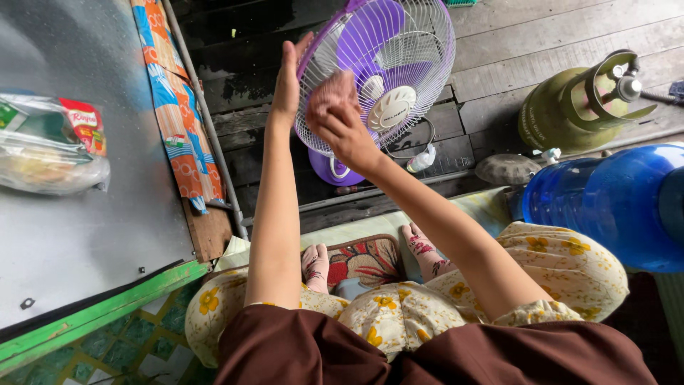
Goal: The person assembles a purple table fan by attaching the front and rear wire cages to the fan blades. They use a screwdriver to tighten the screws securing the cages and then wipe the fan blades with a cloth.
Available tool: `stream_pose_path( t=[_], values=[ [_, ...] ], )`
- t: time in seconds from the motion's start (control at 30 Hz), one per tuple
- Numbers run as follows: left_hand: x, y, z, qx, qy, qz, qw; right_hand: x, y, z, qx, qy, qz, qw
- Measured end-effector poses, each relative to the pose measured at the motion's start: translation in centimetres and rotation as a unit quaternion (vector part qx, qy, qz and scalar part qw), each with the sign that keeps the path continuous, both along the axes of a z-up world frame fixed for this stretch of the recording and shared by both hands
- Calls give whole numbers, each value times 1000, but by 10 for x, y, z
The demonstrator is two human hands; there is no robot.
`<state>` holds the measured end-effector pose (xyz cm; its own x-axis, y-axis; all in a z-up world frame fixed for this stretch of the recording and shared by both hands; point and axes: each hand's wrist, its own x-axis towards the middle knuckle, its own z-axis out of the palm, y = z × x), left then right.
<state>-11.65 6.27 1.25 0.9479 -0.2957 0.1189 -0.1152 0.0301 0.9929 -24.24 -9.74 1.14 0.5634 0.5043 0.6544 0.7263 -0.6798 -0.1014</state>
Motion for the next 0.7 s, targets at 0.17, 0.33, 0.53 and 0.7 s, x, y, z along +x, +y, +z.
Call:
stream_pose_path(
  t=[0.17, 0.33, 0.53, 0.7],
  values=[
    [3, -2, -9, 78, -31, 23, 996, -2, -16, 7, 68, -20, 59, 996],
    [-23, -18, -9, 15, -69, -11, 997, 71, -45, 66, 250, -39, -106, 962],
    [-29, -15, -3, -59, 32, -26, 997, 88, -18, 72, 32, -72, -123, 989],
    [-5, 8, 12, -19, 60, -41, 997, 71, 3, 51, -51, -81, -98, 991]
  ],
)
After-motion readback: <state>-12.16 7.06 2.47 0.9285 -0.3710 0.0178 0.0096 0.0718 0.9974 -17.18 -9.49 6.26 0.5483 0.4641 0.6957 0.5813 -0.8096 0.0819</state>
